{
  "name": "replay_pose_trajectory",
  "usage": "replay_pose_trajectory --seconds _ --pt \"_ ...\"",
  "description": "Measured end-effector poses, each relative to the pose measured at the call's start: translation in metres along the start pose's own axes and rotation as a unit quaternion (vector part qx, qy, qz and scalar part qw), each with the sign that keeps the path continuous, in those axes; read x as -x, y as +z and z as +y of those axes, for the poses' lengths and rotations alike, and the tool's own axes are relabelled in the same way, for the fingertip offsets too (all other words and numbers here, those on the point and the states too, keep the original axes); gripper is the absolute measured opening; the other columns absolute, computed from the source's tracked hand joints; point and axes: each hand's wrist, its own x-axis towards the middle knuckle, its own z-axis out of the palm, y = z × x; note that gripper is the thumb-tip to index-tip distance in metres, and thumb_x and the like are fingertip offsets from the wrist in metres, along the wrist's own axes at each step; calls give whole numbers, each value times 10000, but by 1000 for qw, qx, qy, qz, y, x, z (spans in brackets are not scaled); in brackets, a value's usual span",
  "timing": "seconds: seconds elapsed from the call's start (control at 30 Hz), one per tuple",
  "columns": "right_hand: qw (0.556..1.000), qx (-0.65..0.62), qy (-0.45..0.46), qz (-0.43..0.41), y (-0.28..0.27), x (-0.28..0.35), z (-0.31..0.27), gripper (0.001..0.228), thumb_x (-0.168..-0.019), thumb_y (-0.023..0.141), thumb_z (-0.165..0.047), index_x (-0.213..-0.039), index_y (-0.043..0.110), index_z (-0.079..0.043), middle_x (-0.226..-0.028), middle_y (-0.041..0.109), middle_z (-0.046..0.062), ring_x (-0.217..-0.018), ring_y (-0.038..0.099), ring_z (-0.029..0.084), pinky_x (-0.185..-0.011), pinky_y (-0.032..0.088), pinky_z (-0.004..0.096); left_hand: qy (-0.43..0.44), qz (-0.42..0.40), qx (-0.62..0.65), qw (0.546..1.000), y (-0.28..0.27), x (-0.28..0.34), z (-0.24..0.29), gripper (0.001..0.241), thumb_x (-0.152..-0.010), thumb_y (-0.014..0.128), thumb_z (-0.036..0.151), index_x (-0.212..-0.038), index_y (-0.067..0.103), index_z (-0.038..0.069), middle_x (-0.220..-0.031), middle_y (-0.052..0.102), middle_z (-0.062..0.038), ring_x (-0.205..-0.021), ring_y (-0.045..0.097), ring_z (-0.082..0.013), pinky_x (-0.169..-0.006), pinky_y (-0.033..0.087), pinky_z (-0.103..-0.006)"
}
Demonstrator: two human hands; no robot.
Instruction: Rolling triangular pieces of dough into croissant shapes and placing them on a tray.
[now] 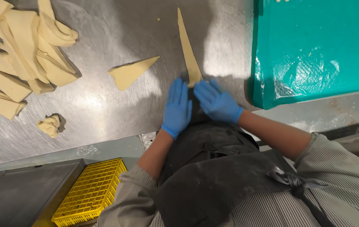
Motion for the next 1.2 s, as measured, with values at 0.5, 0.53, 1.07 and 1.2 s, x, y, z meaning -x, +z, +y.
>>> replay_pose_trajectory --seconds 0.5,0.53,1.07,1.2 --pt "998 47 -26 -38 -21 -53 7 559 -942 633 -215 -1415 531 67 -1525 473 261 -1464 420 396 -1249 282 521 -59 168 38 983 -52 22 22 661 -958 630 44 -1540 342 -80 -1566 421 -282 -1476 392 -476 -1255 315 -528" --pt "996 73 -18 -46 -19 -60 9 542 -938 642 -187 -1415 548 54 -1486 507 242 -1415 463 386 -1210 336 497 -54 176 43 982 -54 21 27 646 -966 628 44 -1535 352 -82 -1565 423 -285 -1477 396 -473 -1258 325 -525" --pt "547 -755 357 -59 -168 -13 10 416 -921 643 -31 -1325 622 65 -1080 711 102 -879 655 128 -706 495 247 -189 -93 510 834 -60 -12 61 341 -1029 644 178 -1282 653 -50 -1120 663 -120 -1026 599 -181 -908 479 -330" --pt "470 -802 369 -12 -200 15 0 468 -893 605 7 -1354 553 66 -1126 698 133 -912 705 176 -759 567 306 -213 -119 491 836 -101 -26 112 254 -1020 703 157 -1157 738 -54 -899 662 -90 -793 564 -152 -708 460 -294"
